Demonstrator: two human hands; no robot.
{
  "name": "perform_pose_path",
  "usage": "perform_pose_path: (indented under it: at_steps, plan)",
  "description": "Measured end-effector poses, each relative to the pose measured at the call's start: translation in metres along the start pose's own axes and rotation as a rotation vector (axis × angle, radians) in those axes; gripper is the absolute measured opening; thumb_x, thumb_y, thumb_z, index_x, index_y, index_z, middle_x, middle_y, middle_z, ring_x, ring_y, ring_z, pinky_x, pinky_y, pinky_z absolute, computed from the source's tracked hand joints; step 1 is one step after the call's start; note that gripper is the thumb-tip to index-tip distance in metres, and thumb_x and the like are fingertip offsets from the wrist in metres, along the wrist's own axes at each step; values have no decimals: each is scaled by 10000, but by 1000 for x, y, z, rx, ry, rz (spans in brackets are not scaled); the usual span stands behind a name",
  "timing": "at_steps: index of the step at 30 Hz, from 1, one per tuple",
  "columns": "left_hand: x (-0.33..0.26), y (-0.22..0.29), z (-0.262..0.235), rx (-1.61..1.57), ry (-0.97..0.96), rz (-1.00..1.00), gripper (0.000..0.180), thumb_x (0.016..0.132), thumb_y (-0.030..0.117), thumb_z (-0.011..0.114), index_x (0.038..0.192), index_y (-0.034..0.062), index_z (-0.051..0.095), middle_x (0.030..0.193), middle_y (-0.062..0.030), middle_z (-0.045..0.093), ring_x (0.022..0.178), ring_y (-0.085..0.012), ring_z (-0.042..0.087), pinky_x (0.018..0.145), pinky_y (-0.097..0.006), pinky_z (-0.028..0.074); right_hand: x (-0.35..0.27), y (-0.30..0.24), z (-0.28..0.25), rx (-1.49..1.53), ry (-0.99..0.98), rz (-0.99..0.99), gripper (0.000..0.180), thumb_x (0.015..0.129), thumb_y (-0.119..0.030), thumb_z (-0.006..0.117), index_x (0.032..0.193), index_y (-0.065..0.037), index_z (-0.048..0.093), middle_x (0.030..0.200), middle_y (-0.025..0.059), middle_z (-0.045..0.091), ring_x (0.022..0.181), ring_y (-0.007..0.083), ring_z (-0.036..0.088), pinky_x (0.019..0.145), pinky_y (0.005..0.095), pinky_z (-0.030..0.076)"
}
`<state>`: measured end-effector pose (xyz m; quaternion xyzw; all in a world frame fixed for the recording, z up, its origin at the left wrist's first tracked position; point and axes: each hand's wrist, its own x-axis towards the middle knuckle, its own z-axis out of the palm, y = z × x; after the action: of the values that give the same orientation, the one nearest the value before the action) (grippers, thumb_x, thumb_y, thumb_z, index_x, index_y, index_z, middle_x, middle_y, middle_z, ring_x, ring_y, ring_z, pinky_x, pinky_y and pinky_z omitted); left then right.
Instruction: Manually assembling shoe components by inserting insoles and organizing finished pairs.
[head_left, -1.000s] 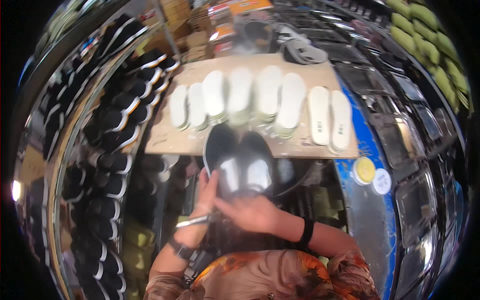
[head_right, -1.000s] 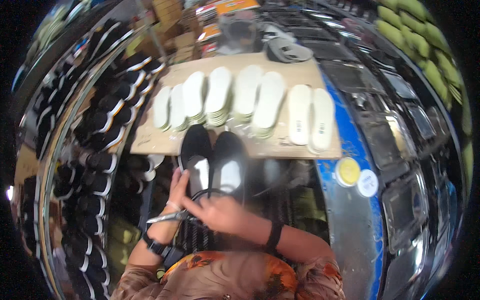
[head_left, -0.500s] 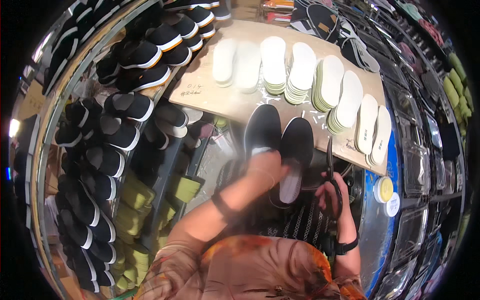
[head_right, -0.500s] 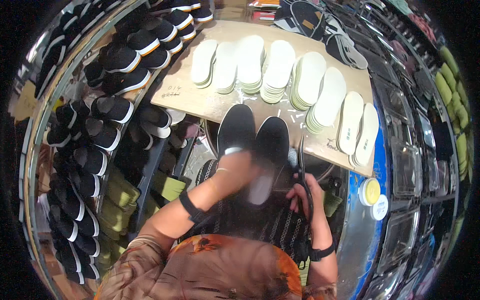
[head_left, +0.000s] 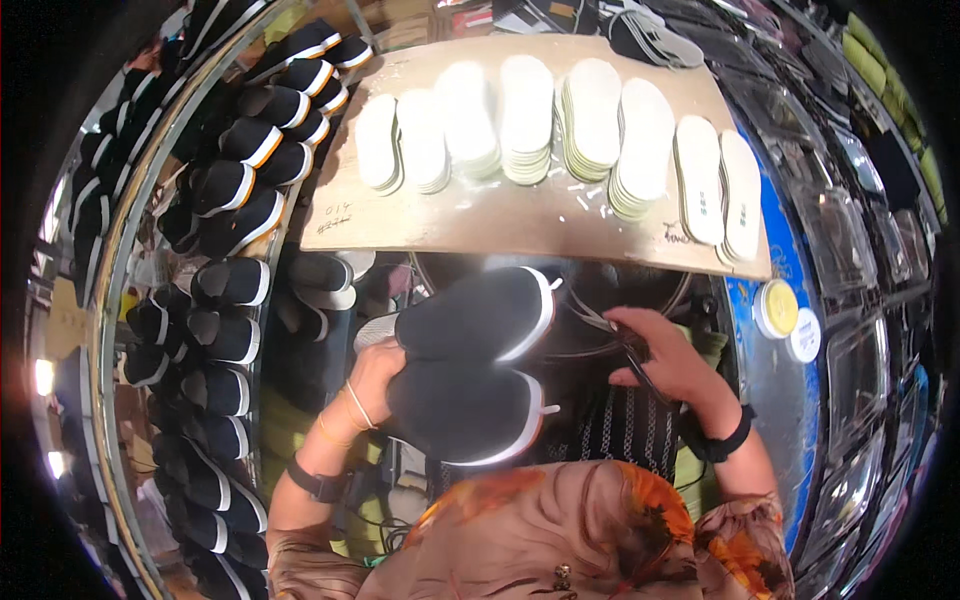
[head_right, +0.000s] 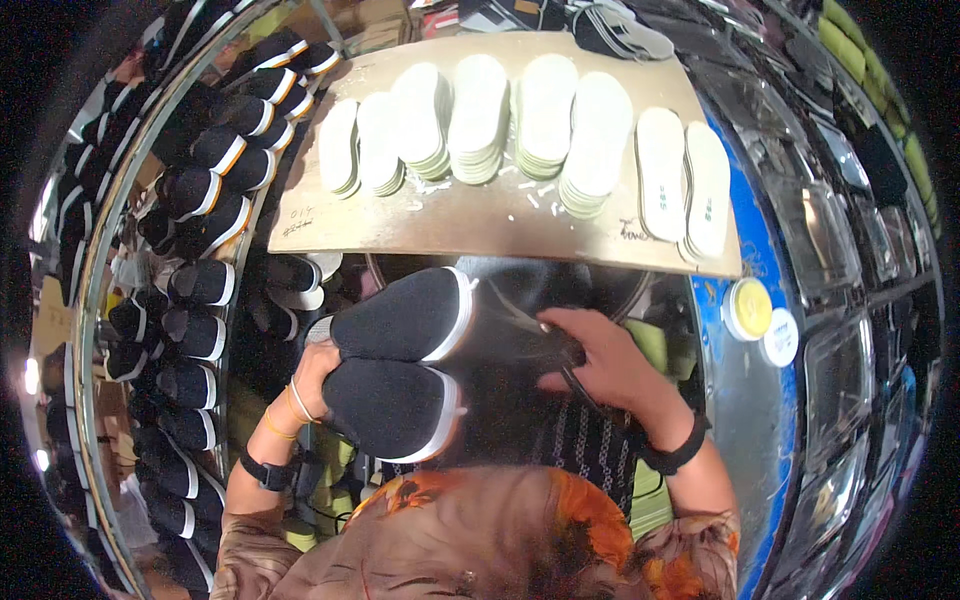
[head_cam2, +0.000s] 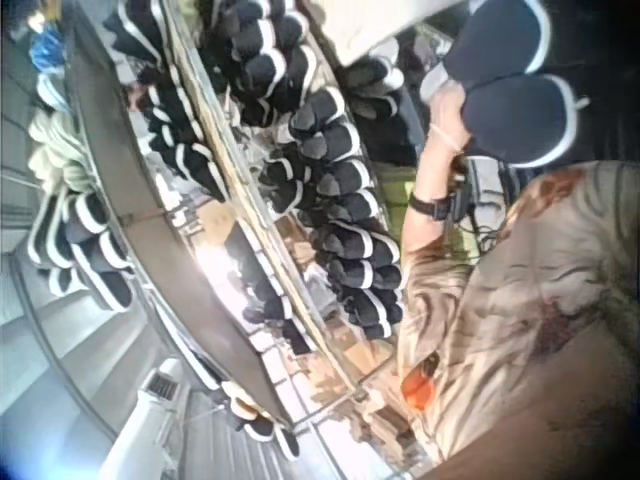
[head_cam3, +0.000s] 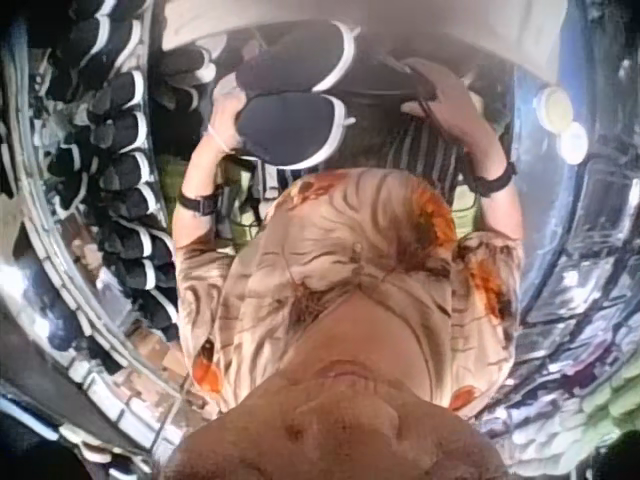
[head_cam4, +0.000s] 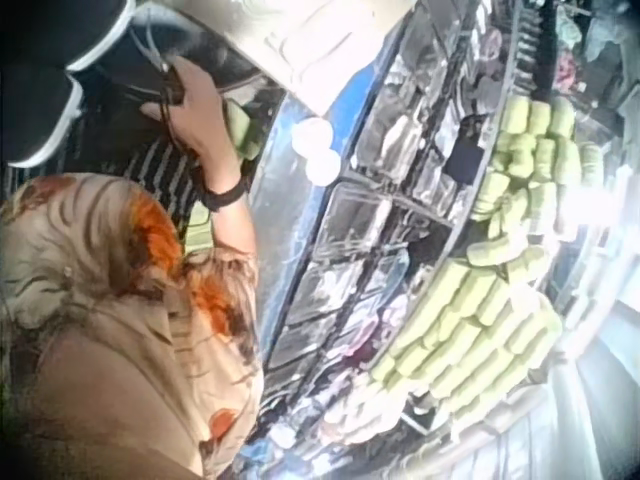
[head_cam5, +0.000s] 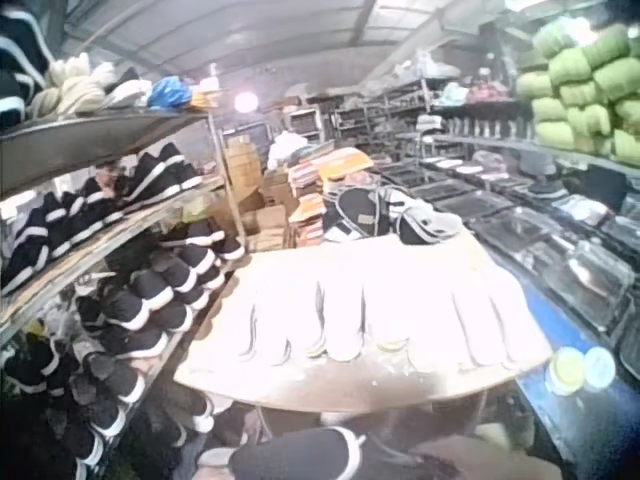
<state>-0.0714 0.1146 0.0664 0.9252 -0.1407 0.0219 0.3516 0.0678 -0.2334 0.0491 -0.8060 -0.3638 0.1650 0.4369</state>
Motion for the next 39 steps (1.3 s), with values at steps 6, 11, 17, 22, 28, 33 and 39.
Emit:
perform_pose_path:
  at_steps: [6,11,17,22,28,33,39]
  plan:
    - [9,13,-5,106,-122,140,314,681,166,600,970,48,633,976,-144,631,939,-302,591,822,-361,465,11,-12,-4,-215,18,-131,592,626,-286,763,1129,-79,529,967,149,582,918,336,552,772,379,454]
    - [3,9,-6,166,-251,-98,318,672,147,586,961,21,625,852,-180,614,811,-352,592,696,-381,479,-4,0,8,-337,-57,115,567,621,-248,771,1112,-72,550,903,137,614,786,316,602,705,355,480]
    - [2,-9,5,62,4,-57,294,610,97,593,886,-1,613,792,-190,591,741,-392,564,644,-395,464,-34,-11,11,-70,-62,131,574,645,-307,747,1126,-73,540,981,149,603,855,329,589,712,365,481]
    - [5,-22,15,227,-29,-60,188,605,79,597,772,-5,572,726,-184,557,706,-396,546,612,-403,446,-33,-21,14,-194,-68,-21,579,638,-318,747,1127,-95,532,898,136,589,829,326,580,718,369,475]
    - [17,-14,21,-62,86,-119,249,738,125,607,946,-9,633,933,-155,650,817,-297,634,726,-336,493,-35,-13,27,-158,3,258,465,682,-241,733,1077,-68,559,854,165,617,777,320,608,668,354,483]
    - [20,8,27,-1566,345,-563,225,832,144,563,993,-8,602,883,-61,637,814,-168,622,730,-274,503,-81,33,0,-317,440,386,405,719,-152,702,1082,-43,561,901,191,631,808,306,624,713,346,472]
    - [20,5,43,-1852,453,-410,227,827,136,560,994,-12,599,894,-77,638,820,-184,623,725,-284,504,-235,116,-58,-620,771,1026,484,773,-138,612,1195,52,470,1043,255,595,957,360,590,825,393,440]
